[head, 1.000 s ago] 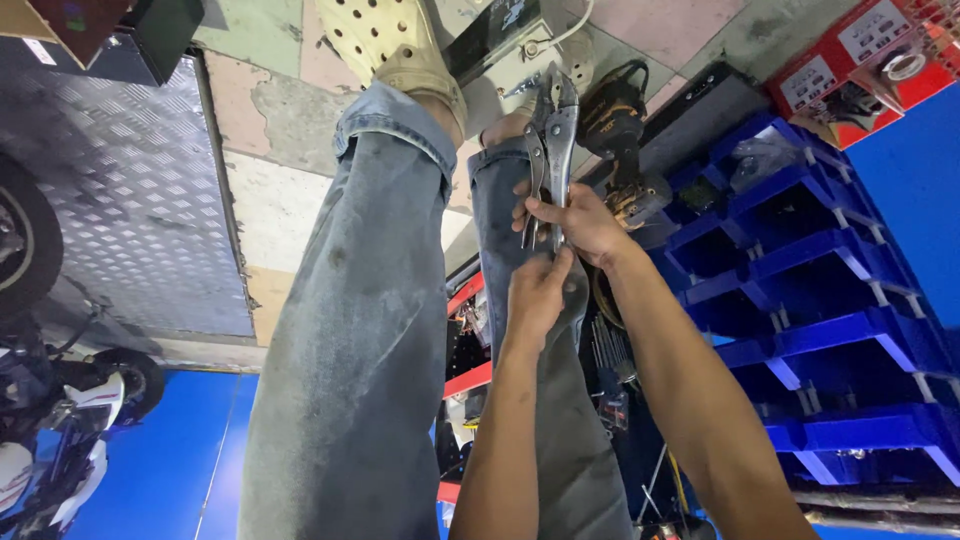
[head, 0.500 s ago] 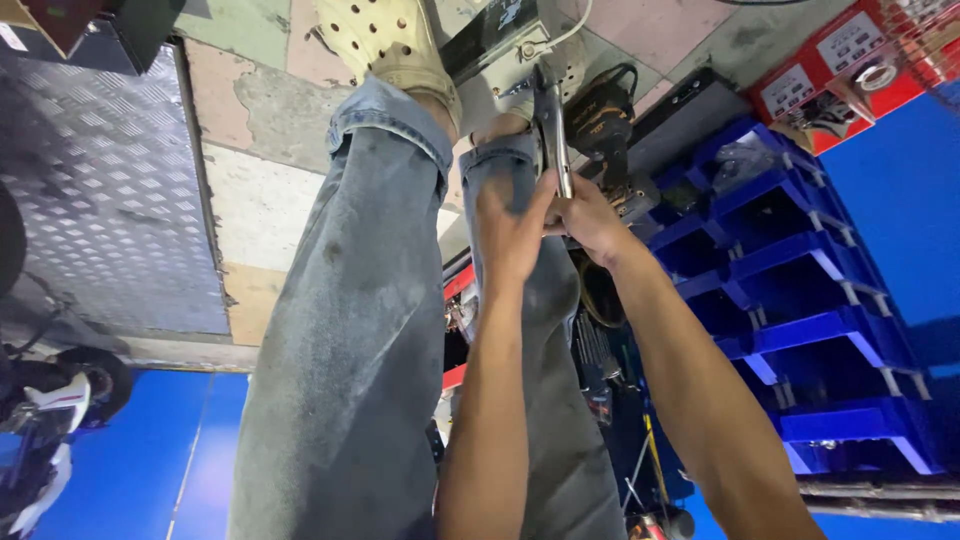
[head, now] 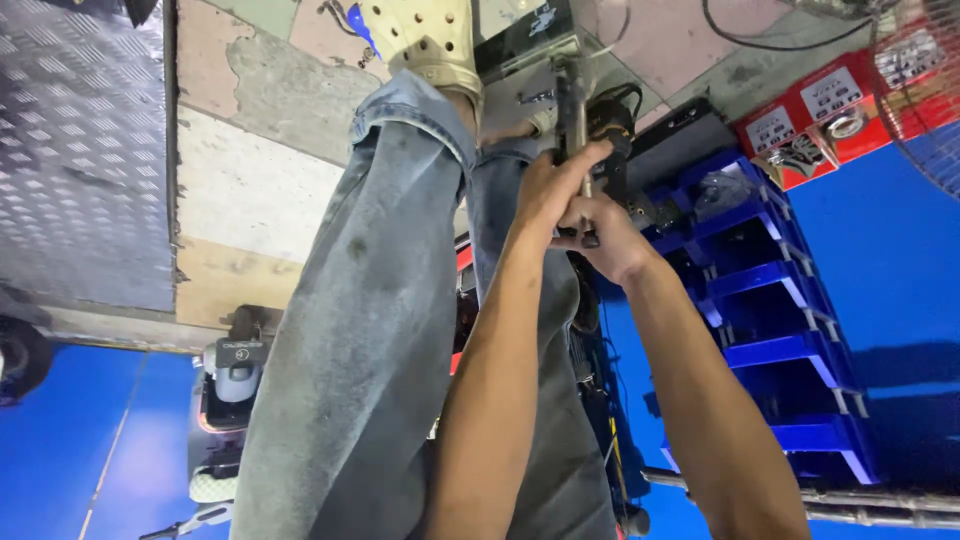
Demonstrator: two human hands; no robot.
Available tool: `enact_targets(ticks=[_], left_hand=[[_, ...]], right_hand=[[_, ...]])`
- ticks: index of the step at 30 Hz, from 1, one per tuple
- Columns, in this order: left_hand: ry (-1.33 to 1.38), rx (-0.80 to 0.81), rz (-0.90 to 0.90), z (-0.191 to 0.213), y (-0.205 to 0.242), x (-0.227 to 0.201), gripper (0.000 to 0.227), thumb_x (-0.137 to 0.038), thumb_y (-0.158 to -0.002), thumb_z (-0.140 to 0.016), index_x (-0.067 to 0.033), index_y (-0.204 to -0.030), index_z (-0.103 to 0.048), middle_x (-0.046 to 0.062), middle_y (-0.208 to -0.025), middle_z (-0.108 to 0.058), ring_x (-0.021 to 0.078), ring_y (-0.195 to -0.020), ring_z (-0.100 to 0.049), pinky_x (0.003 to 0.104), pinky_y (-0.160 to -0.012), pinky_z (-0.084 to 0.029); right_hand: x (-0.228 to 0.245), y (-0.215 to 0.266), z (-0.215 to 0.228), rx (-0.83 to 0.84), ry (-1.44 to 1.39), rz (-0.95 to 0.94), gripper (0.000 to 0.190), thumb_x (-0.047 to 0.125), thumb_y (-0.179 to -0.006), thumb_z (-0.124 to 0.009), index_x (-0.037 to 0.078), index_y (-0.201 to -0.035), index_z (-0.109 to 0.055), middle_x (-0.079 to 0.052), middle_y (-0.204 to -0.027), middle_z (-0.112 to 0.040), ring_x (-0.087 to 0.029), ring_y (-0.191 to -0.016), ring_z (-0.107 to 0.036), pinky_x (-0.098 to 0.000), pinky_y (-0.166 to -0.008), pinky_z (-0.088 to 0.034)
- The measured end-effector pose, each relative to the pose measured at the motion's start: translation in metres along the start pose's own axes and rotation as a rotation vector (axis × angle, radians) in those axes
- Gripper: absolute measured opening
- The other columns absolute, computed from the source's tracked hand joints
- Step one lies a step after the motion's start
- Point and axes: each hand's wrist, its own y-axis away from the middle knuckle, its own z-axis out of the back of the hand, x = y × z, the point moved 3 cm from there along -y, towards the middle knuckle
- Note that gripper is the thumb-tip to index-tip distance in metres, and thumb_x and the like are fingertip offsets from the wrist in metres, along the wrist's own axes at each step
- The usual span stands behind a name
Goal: The person sits on the floor and uses a pair of pliers to clamp and manipulate a metal box with wires. They then use scissors to cut the wires and a screwdriver to work on the box's components.
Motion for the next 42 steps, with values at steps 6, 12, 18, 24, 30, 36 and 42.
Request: enact_targets(ticks=[6, 12, 18, 24, 30, 36, 42], left_hand=[[0.125, 0.048, -0.045, 0.008, 0.017, -0.015, 0.087, -0.063, -0.063, -0.075, 0.0031, -0.119, -0.069, 0.023, -0.117, -0.073, 0.0380, -0.123, -0.065, 0.045, -0.106, -0.051], [0.238, 0.063, -0.066, 0.007, 0.001, -0.007, 0.080, -0.059, -0.064, -0.077, 0.0038, -0.114, -0.071, 0.024, -0.105, -0.075, 0.0394, -0.114, -0.070, 0.046, -0.096, -0.054], [0.246, 0.065, -0.132, 0.015, 0.015, -0.021, 0.074, -0.058, -0.069, -0.075, 0.0040, -0.109, -0.078, 0.030, -0.101, -0.076, 0.0460, -0.106, -0.072, 0.046, -0.093, -0.055], [0.066, 0.018, -0.073, 0.008, -0.013, -0.035, 0.074, -0.061, -0.062, -0.077, -0.0025, -0.107, -0.080, 0.025, -0.105, -0.076, 0.0384, -0.109, -0.072, 0.046, -0.095, -0.053], [0.098, -0.026, 0.070, 0.013, -0.018, -0.048, 0.084, -0.057, -0.052, -0.083, 0.0059, -0.108, -0.077, 0.025, -0.114, -0.074, 0.0350, -0.116, -0.070, 0.048, -0.103, -0.049], [0.046, -0.055, 0.132, 0.017, -0.020, -0.054, 0.073, -0.056, -0.056, -0.059, 0.0018, -0.096, -0.079, 0.016, -0.099, -0.076, 0.0310, -0.093, -0.072, 0.041, -0.074, -0.049], [0.122, -0.062, 0.082, 0.019, -0.015, -0.050, 0.098, -0.063, -0.047, -0.077, 0.0053, -0.117, -0.074, 0.022, -0.129, -0.071, 0.0328, -0.129, -0.064, 0.045, -0.104, -0.050]], right_hand=[[0.011, 0.002, 0.012, 0.073, 0.115, -0.033, 0.060, 0.010, -0.083, -0.057, -0.003, -0.141, -0.051, -0.029, -0.138, -0.051, -0.057, -0.131, -0.046, -0.0732, -0.097, -0.044], [0.059, 0.032, -0.018, 0.107, 0.276, 0.010, 0.029, 0.001, -0.083, -0.060, -0.003, -0.111, -0.059, -0.013, -0.097, -0.042, -0.033, -0.102, -0.055, -0.0719, -0.100, -0.046], [0.085, 0.031, -0.039, 0.126, 0.240, -0.119, 0.062, 0.017, -0.083, -0.057, 0.001, -0.142, -0.049, -0.014, -0.104, -0.048, -0.031, -0.091, -0.048, -0.0692, -0.097, -0.054], [0.106, 0.031, -0.053, -0.066, 0.140, -0.202, 0.044, 0.017, -0.078, -0.062, 0.001, -0.119, -0.060, -0.009, -0.081, -0.048, -0.026, -0.077, -0.057, -0.0659, -0.086, -0.054], [0.142, 0.044, -0.074, -0.090, 0.151, -0.178, 0.014, 0.012, -0.079, -0.061, 0.009, -0.079, -0.047, 0.001, -0.069, -0.030, -0.015, -0.058, -0.037, -0.0329, -0.060, -0.042], [0.150, 0.066, -0.088, 0.035, 0.258, -0.117, 0.019, 0.037, -0.104, -0.049, 0.025, -0.094, -0.038, 0.007, -0.064, -0.028, -0.007, -0.053, -0.024, -0.0261, -0.046, -0.021], [0.110, 0.069, -0.060, -0.018, 0.059, -0.195, 0.073, 0.025, -0.089, -0.058, -0.007, -0.149, -0.030, -0.017, -0.116, -0.042, -0.046, -0.130, -0.043, -0.0795, -0.111, -0.029]])
